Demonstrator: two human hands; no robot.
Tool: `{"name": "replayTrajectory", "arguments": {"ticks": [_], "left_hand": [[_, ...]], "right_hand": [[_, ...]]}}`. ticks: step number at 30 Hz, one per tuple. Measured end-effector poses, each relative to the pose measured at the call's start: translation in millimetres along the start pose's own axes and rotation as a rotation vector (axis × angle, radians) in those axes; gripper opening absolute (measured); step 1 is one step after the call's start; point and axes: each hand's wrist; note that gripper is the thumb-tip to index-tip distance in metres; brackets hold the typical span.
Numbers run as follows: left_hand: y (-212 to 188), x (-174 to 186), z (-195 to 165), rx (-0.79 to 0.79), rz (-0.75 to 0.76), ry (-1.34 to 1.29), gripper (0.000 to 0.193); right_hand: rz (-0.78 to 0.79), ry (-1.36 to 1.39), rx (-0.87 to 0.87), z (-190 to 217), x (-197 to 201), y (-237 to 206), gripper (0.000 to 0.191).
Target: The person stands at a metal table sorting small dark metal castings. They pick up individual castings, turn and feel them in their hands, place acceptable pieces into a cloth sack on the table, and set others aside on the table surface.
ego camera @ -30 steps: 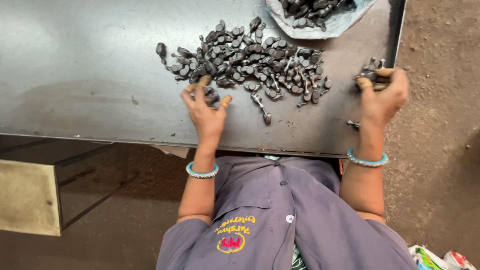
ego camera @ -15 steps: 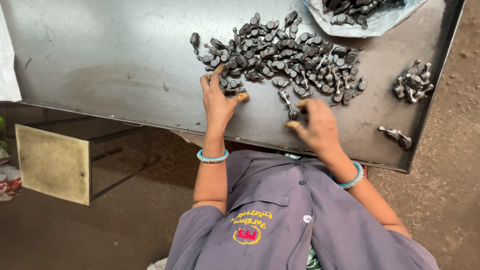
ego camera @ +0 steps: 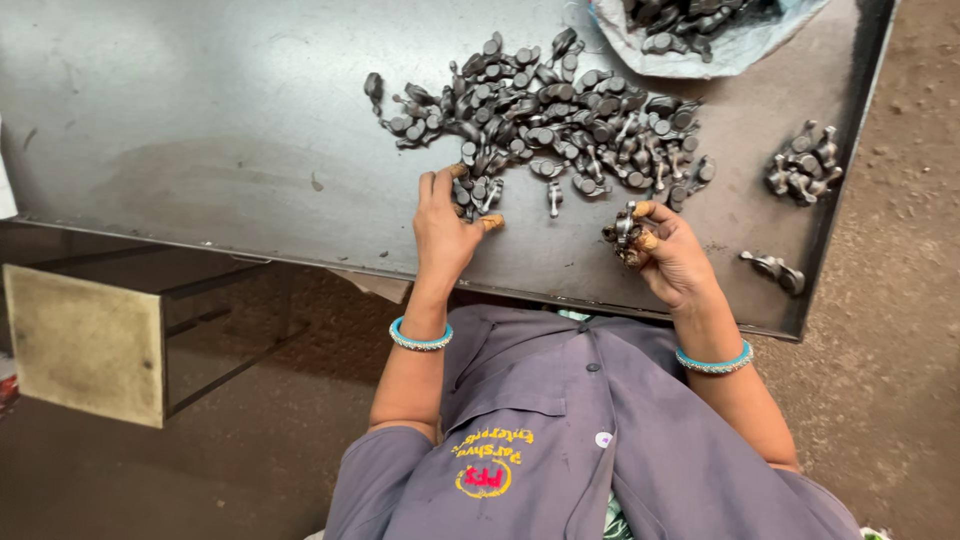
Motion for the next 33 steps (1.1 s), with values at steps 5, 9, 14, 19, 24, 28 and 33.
{"name": "replayTrajectory", "arguments": {"ticks": [5, 9, 14, 19, 24, 28, 33], "left_hand": [[-10, -14, -12, -0.088, -0.018, -0.044, 0.072], [-17, -26, -18, -0.102, 0.016, -0.035, 0.071], [-21, -33, -21, -0.112, 0.036, -0.045, 0.072], [-24, -37, -22, -0.106, 0.066, -0.03, 0.068], [-29, -45, -27, -0.171, 0.065, -0.068, 0.065], [-31, -54, -33, -0.173, 0.095, -0.035, 0.063], [-34, -59, -33, -0.2, 0.108, -0.072, 0.06]], "right_hand": [[-0.047, 0.032, -0.04, 3, 6, -5, 0.028], [-0.018, -0.112, -0.062, 9, -11, -9, 0.027], [0.091, -0.796, -0.295, 36, -44, 0, 0.028], [-0.081, -0.436, 0.176, 78, -85, 23, 0.038], [0.024, -1.248, 0.523, 38, -124, 31, 0.043], [-0.009, -1.802, 0.859, 8, -126, 20, 0.038], [-0.12, -1.867, 0.701, 9, -111, -2, 0.033]]}}
Point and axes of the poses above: each hand's wrist, its own y-axis towards the middle knuckle, its own x-axis out of the back of the hand, z = x × y, and after that the axes turned 4 degrees about y, right-handed
